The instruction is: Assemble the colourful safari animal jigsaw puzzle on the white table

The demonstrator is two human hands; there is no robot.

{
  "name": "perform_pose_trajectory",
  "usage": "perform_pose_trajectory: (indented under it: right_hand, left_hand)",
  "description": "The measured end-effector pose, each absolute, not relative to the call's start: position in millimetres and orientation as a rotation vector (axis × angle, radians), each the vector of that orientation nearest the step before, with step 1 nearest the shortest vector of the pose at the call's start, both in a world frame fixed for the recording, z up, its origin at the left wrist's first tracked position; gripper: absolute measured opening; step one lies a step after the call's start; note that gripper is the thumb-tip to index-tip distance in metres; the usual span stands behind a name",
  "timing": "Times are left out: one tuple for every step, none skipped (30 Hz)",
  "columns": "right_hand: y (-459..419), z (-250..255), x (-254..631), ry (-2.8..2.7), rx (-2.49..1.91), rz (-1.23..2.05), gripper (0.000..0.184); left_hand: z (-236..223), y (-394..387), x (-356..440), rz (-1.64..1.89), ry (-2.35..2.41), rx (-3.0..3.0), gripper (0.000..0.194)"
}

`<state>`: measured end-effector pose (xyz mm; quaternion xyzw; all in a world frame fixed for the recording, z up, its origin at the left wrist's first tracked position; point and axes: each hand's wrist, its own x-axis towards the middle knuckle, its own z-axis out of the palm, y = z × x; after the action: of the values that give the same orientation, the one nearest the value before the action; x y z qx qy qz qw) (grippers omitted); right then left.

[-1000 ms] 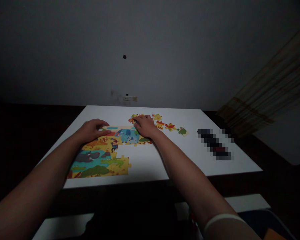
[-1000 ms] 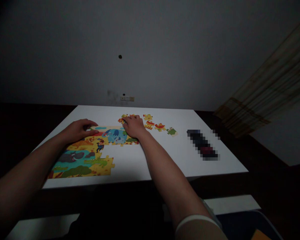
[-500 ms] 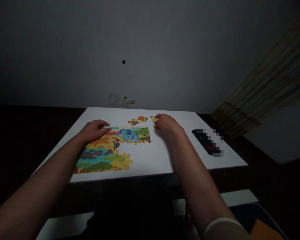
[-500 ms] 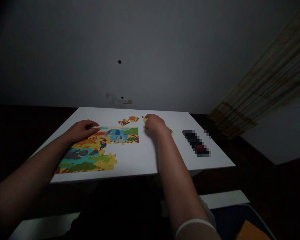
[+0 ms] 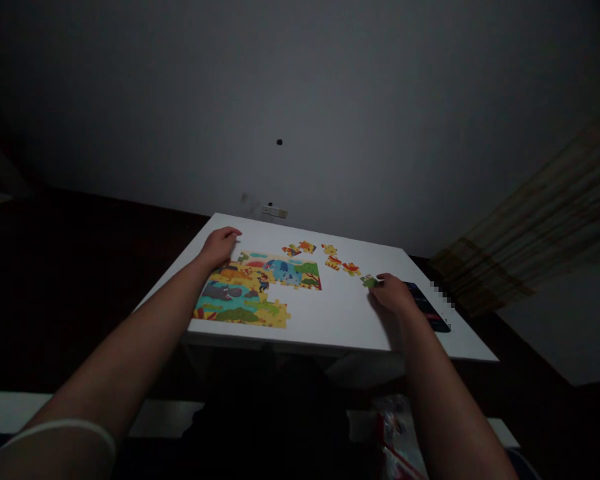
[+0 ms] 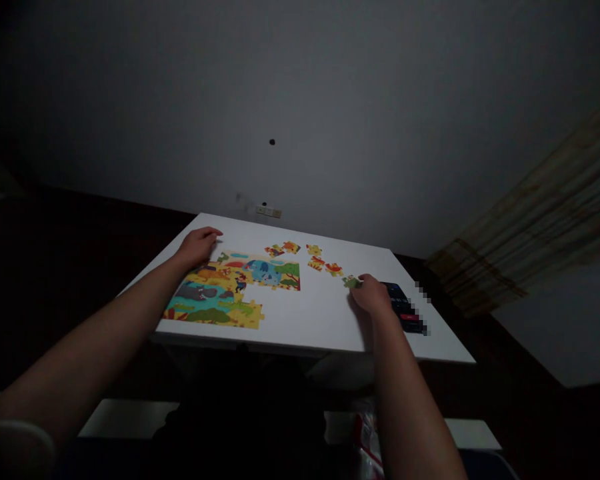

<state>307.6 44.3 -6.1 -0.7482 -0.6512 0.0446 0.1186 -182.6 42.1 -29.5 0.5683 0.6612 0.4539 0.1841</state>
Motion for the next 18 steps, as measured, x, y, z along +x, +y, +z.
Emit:
perform_pose_trajectory:
  right_hand:
    - [44, -7, 308, -1.878, -2.098, 0.194, 0.043]
    - [44, -7, 308, -1.852, -2.012, 0.241, 0.042]
    - [44, -6, 305, -1.834, -1.929, 0.272, 0.042]
    - [43, -3, 300, -1.825, -1.85, 0.291, 0.042]
    - [42, 1, 292, -1.814, -1.76, 0.322, 0.041]
    - [40, 6, 281, -1.795, -1.65, 0.383, 0.04]
    - [39, 10, 268, -1.77, -1.534, 0.472, 0.04]
    - [38, 15, 253, -1.739, -1.428, 0.579, 0.04]
    - [37, 19, 236, -1.728, -1.331, 0.697, 0.04]
    - [36, 23, 219, -1.735, -1.249, 0.795, 0.039]
    - [36, 25, 201, -1.764, -1.176, 0.873, 0.038]
    - [37, 27, 184, -1.797, -1.104, 0.928, 0.035]
    - [39, 28, 169, -1.844, -1.032, 0.998, 0.033]
    - [41, 27, 154, -1.878, -0.97, 1.051, 0.032]
    - [45, 26, 142, -1.921, -0.922, 1.093, 0.031]
    - [48, 24, 131, -1.96, -0.895, 1.109, 0.031]
    - [52, 22, 122, -1.986, -0.881, 1.107, 0.031]
    - [56, 19, 114, -2.002, -0.874, 1.096, 0.031]
  left_hand:
    - [-30, 42, -184, 1.321, 1.84, 1.55, 0.042]
    - [-30, 43, -185, 1.349, 1.815, 1.519, 0.042]
    - [-29, 42, -186, 1.367, 1.795, 1.507, 0.043]
    - [-28, 42, -187, 1.377, 1.788, 1.508, 0.043]
    - [-27, 41, -187, 1.38, 1.792, 1.516, 0.042]
    - [-26, 40, -187, 1.381, 1.802, 1.529, 0.041]
    - [-24, 38, -186, 1.382, 1.811, 1.548, 0.039]
    - [-22, 36, -185, 1.381, 1.818, 1.57, 0.038]
    - [-19, 34, -183, 1.378, 1.82, 1.597, 0.036]
    - [-16, 33, -180, 1.373, 1.811, 1.635, 0.035]
    - [-13, 31, -176, 1.364, 1.786, 1.685, 0.035]
    - [-11, 29, -172, 1.352, 1.743, 1.746, 0.034]
    - [-8, 28, -168, 1.336, 1.677, 1.823, 0.034]
    - [-7, 27, -164, 1.314, 1.608, 1.89, 0.034]
    - [-6, 26, -160, 1.29, 1.543, 1.937, 0.033]
    - [-6, 24, -156, 1.263, 1.482, 1.958, 0.033]
    - [-6, 23, -152, 1.234, 1.426, 1.947, 0.032]
    - [-7, 22, -149, 1.202, 1.367, 1.913, 0.032]
